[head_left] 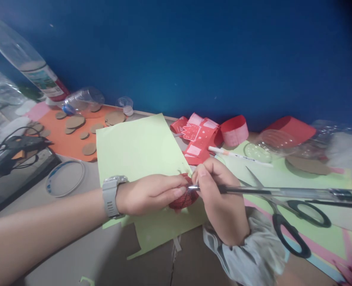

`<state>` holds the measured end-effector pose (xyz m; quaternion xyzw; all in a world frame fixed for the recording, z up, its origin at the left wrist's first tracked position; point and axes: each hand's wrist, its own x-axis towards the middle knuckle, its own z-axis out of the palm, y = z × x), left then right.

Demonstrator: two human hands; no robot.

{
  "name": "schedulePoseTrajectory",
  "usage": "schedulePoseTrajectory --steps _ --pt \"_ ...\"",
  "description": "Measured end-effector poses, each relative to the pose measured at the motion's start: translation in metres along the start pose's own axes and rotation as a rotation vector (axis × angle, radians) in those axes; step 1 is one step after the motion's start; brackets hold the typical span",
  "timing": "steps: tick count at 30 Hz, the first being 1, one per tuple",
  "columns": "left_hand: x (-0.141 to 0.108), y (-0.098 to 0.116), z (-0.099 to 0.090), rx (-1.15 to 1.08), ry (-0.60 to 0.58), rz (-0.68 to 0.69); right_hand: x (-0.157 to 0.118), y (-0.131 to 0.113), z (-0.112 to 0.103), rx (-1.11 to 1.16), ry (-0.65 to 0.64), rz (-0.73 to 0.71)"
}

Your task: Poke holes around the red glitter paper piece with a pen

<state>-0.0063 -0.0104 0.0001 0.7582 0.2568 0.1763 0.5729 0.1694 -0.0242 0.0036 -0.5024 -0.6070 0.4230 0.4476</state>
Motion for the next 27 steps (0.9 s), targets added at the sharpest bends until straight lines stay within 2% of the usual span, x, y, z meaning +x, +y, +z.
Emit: schedulePoseTrajectory --steps 6,27 --pt "0.0004 0.0014 0.0006 -0.009 0.0 -0.002 -0.0002 -0.0015 0.0 -0.003 -0.012 -0.035" --pt "-0.0013 0.0026 0.0005 -0.007 -0.009 -0.058 -0.0003 -0.0014 0.001 0.069 -0.016 -0.011"
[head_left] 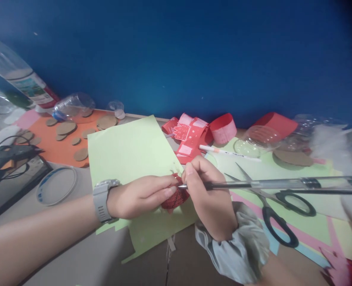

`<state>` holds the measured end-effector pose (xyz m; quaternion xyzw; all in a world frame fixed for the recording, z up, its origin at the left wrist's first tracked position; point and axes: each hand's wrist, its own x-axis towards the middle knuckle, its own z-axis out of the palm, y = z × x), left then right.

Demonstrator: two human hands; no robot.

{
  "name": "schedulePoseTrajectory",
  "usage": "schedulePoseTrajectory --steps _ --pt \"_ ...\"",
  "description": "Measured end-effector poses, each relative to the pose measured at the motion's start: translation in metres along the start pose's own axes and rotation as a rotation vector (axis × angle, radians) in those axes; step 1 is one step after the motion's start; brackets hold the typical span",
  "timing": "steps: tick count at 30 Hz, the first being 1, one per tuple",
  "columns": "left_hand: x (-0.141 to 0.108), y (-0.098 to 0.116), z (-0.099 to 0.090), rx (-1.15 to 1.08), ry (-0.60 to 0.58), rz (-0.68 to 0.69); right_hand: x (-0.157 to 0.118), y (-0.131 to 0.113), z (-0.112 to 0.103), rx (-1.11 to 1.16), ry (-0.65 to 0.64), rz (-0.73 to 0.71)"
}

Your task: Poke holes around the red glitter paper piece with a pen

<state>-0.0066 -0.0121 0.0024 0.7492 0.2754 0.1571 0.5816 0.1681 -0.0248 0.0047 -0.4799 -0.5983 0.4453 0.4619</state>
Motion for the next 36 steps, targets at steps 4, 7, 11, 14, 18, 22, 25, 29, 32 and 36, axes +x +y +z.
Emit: schedulePoseTrajectory --steps 4,7,11,14,18,22,25,29,32,36 --pt "0.0006 0.0006 -0.0006 0.04 0.008 -0.003 -0.0006 0.0013 -0.0016 0.014 -0.033 0.003" --pt "0.0007 0.0009 -0.0005 0.041 0.01 0.001 -0.0005 0.0013 -0.0015 0.025 -0.023 0.011" --pt "0.0004 0.0004 0.0002 0.022 0.004 0.002 0.0002 0.0001 0.0003 0.017 -0.005 0.011" --pt "0.0 -0.0013 0.001 0.03 0.015 -0.003 0.0 -0.0001 0.0008 0.012 -0.007 0.005" --pt "-0.0002 -0.0027 0.0017 0.017 0.018 -0.001 -0.0007 0.0008 0.0007 0.024 0.001 0.015" --pt "0.0 -0.0015 0.0015 0.019 0.017 0.004 -0.0001 0.0004 0.0025 0.066 0.039 0.009" --pt "0.0 -0.0009 0.0014 0.045 0.015 -0.006 0.0006 -0.0005 0.0045 0.076 0.061 0.008" --pt "-0.0001 -0.0015 0.0017 0.069 0.026 -0.003 0.0009 -0.0017 0.0061 0.055 0.085 -0.001" --pt "0.0003 -0.0015 0.0015 0.059 0.028 0.015 0.0007 -0.0023 0.0061 0.038 0.097 -0.011" --pt "0.0014 -0.0013 0.0014 0.059 0.027 0.02 0.0 -0.0022 0.0054 0.022 0.083 -0.01"
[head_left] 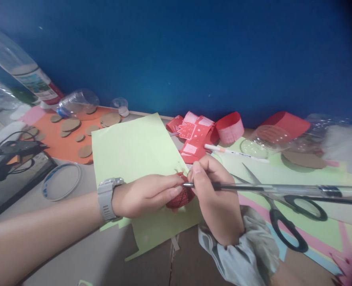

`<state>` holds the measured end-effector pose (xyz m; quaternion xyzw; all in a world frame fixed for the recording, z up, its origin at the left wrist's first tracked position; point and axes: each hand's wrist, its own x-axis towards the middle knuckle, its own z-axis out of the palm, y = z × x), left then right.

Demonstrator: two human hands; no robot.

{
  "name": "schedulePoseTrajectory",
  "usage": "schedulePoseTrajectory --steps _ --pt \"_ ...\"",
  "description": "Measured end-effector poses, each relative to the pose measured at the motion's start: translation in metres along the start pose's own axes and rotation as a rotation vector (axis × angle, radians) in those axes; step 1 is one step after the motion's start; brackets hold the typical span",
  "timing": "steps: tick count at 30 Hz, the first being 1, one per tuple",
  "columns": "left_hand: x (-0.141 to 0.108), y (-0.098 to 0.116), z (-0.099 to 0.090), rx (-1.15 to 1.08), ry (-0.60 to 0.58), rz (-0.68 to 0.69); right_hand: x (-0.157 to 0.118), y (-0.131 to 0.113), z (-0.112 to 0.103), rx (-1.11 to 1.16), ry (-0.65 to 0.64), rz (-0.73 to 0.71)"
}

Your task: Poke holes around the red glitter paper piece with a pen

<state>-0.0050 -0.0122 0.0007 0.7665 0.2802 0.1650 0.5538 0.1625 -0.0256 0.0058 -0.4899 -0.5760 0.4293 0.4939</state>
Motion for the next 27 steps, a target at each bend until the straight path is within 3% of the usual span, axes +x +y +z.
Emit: schedulePoseTrajectory --steps 27 --pt "0.0007 -0.0016 0.0008 -0.01 0.003 0.024 0.0018 -0.0002 -0.0006 -0.055 0.005 0.005"
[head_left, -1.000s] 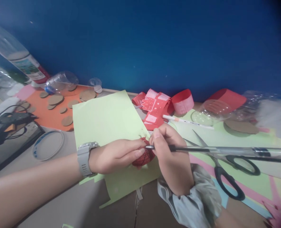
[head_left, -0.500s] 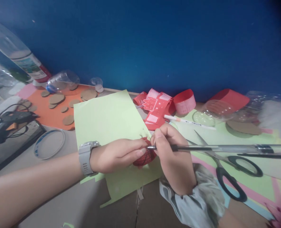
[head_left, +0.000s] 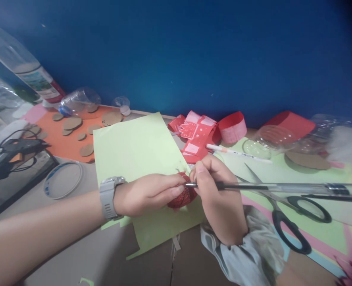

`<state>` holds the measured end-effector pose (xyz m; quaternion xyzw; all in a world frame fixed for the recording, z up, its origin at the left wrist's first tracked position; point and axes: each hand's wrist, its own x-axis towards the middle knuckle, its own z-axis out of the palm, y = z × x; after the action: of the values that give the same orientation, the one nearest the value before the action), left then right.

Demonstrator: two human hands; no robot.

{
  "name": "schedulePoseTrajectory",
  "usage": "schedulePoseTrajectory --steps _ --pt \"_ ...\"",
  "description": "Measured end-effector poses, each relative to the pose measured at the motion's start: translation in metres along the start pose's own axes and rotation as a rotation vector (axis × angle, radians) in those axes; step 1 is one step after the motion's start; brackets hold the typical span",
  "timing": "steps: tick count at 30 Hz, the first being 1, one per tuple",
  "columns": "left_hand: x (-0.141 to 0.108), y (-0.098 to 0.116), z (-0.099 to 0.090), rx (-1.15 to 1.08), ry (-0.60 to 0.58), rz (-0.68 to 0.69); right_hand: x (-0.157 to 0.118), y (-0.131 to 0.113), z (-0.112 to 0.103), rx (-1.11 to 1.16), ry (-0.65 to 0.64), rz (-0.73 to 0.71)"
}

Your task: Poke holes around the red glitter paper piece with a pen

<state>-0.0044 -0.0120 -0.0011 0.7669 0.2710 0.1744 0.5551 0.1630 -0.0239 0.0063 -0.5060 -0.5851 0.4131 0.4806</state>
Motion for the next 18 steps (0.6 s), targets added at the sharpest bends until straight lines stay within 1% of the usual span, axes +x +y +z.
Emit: schedulePoseTrajectory --steps 18 --pt "0.0003 0.0021 -0.0005 0.022 -0.004 -0.012 -0.0004 -0.0035 0.0 -0.019 0.004 0.004"
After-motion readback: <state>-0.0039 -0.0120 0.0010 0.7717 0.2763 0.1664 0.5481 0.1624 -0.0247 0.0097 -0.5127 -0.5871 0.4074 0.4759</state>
